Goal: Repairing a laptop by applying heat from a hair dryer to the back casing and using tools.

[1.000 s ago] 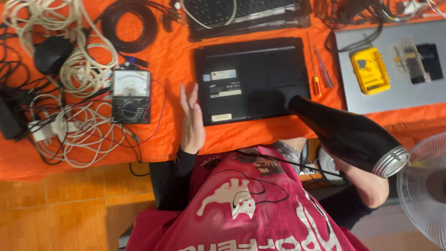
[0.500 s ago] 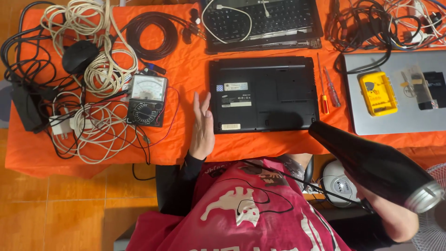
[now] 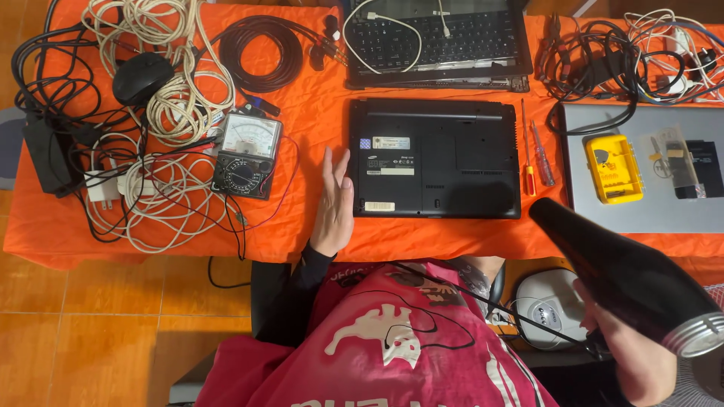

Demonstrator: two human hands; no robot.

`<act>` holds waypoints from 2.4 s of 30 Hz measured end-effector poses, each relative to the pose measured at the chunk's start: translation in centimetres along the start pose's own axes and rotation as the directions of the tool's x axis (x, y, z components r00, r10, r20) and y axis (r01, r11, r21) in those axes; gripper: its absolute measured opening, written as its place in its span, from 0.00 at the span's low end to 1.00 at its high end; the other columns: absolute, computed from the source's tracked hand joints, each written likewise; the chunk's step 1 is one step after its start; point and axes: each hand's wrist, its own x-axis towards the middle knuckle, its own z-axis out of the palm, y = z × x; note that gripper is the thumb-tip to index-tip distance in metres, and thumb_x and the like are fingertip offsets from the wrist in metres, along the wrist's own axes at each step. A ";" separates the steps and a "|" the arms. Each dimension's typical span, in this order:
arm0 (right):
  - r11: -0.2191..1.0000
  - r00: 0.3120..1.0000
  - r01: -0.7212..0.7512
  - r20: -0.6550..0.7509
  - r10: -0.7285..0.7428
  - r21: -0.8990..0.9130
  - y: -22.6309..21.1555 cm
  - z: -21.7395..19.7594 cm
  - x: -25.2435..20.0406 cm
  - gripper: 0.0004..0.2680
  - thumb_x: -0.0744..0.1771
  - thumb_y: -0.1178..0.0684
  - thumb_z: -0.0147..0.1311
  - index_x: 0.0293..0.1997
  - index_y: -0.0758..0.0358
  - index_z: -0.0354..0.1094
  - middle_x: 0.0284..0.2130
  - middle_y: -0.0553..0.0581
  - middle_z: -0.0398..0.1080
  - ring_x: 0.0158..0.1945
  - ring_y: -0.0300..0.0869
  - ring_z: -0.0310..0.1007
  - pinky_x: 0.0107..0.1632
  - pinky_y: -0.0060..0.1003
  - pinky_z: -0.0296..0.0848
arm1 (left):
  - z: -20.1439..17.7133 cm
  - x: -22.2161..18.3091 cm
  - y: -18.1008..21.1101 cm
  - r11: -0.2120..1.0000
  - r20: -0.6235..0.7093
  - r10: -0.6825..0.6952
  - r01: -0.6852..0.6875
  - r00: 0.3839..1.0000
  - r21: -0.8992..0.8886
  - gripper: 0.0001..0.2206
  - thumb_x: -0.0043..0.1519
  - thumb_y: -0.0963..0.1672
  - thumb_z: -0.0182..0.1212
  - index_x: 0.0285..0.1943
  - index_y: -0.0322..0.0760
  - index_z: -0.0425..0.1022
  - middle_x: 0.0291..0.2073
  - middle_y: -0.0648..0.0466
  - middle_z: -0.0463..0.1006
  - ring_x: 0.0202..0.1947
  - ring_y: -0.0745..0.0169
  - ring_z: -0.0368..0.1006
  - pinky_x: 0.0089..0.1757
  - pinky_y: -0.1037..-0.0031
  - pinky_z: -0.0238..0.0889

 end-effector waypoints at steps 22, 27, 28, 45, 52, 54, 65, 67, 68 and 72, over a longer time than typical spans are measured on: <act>0.994 0.993 0.099 -0.055 -0.101 -0.042 -1.3 0.9 -0.4 0.12 0.64 0.58 0.61 0.52 0.66 0.69 0.30 0.53 0.69 0.26 0.36 0.66 0.29 0.34 0.67 | 0.1 0.0 -0.7 0.998 -0.004 0.063 -0.063 0.998 0.021 0.37 0.72 0.59 0.29 0.82 0.35 0.26 0.79 0.42 0.53 0.70 0.37 0.64 0.62 0.61 0.59; 0.998 0.997 0.018 -0.074 -0.014 0.052 2.3 0.5 1.2 0.12 0.65 0.59 0.62 0.52 0.70 0.68 0.35 0.55 0.71 0.28 0.38 0.65 0.30 0.35 0.67 | 0.2 0.1 -0.9 0.991 -0.017 0.127 -0.126 0.992 0.049 0.35 0.76 0.58 0.30 0.84 0.35 0.27 0.80 0.40 0.52 0.76 0.35 0.57 0.67 0.59 0.54; 0.996 0.999 0.033 -0.024 -0.031 0.085 3.2 0.4 1.4 0.13 0.65 0.60 0.61 0.54 0.69 0.69 0.35 0.55 0.73 0.28 0.37 0.67 0.30 0.34 0.68 | 0.1 0.2 -0.1 0.999 -0.005 0.043 -0.043 0.999 0.027 0.36 0.72 0.58 0.29 0.82 0.36 0.26 0.79 0.42 0.52 0.68 0.38 0.64 0.61 0.61 0.60; 0.998 0.987 0.060 -0.149 -0.061 -0.007 0.7 1.9 1.5 0.10 0.65 0.56 0.61 0.48 0.65 0.69 0.26 0.54 0.71 0.23 0.38 0.68 0.26 0.35 0.65 | 0.3 -0.1 -0.8 0.996 -0.012 0.085 -0.085 0.996 0.014 0.36 0.74 0.58 0.30 0.82 0.33 0.27 0.79 0.40 0.52 0.72 0.37 0.61 0.65 0.60 0.55; 0.979 0.987 0.002 -0.156 0.031 0.205 0.9 3.7 3.0 0.05 0.67 0.58 0.61 0.37 0.69 0.69 0.21 0.54 0.65 0.22 0.38 0.63 0.28 0.34 0.62 | 0.0 0.0 0.6 0.999 -0.003 0.032 -0.032 0.999 0.004 0.37 0.71 0.58 0.30 0.82 0.33 0.28 0.78 0.40 0.53 0.70 0.39 0.62 0.63 0.62 0.57; 0.961 0.985 0.038 -0.173 0.010 0.272 -0.3 4.3 2.7 0.04 0.67 0.59 0.60 0.38 0.69 0.68 0.21 0.54 0.64 0.22 0.38 0.64 0.28 0.34 0.62 | 0.1 -0.1 0.3 1.000 0.005 0.009 -0.009 1.000 -0.009 0.37 0.71 0.58 0.30 0.81 0.33 0.28 0.78 0.41 0.53 0.68 0.39 0.65 0.62 0.63 0.58; 0.918 0.980 0.028 -0.190 0.053 0.396 -1.8 5.2 3.0 0.04 0.66 0.61 0.57 0.38 0.68 0.65 0.20 0.53 0.61 0.19 0.40 0.62 0.26 0.34 0.61 | 0.2 0.0 -0.6 0.995 -0.014 0.095 -0.095 0.995 0.017 0.36 0.74 0.57 0.31 0.82 0.32 0.29 0.78 0.38 0.53 0.73 0.37 0.59 0.65 0.62 0.54; 0.922 0.978 0.037 -0.204 0.046 0.385 -2.2 5.4 3.1 0.04 0.66 0.60 0.58 0.39 0.67 0.66 0.20 0.52 0.61 0.19 0.39 0.62 0.26 0.34 0.61 | 0.2 0.0 -0.4 0.996 -0.017 0.093 -0.093 0.996 0.020 0.36 0.74 0.57 0.31 0.82 0.32 0.29 0.78 0.39 0.53 0.73 0.37 0.59 0.65 0.62 0.54; 0.928 0.975 0.039 -0.218 0.046 0.371 -2.3 5.5 3.0 0.04 0.66 0.60 0.58 0.40 0.66 0.67 0.20 0.52 0.61 0.19 0.39 0.62 0.26 0.34 0.61 | 0.1 -0.1 -0.3 0.996 -0.015 0.085 -0.084 0.996 0.021 0.35 0.74 0.57 0.30 0.82 0.33 0.30 0.78 0.39 0.53 0.73 0.38 0.60 0.65 0.62 0.55; 0.942 0.978 0.030 -0.203 0.042 0.336 -2.6 5.3 2.9 0.03 0.67 0.60 0.57 0.39 0.67 0.67 0.20 0.52 0.62 0.19 0.38 0.62 0.26 0.34 0.60 | 0.1 0.0 -0.1 0.998 0.004 0.056 -0.056 0.998 -0.009 0.36 0.72 0.58 0.31 0.82 0.33 0.29 0.78 0.39 0.51 0.71 0.38 0.62 0.62 0.63 0.58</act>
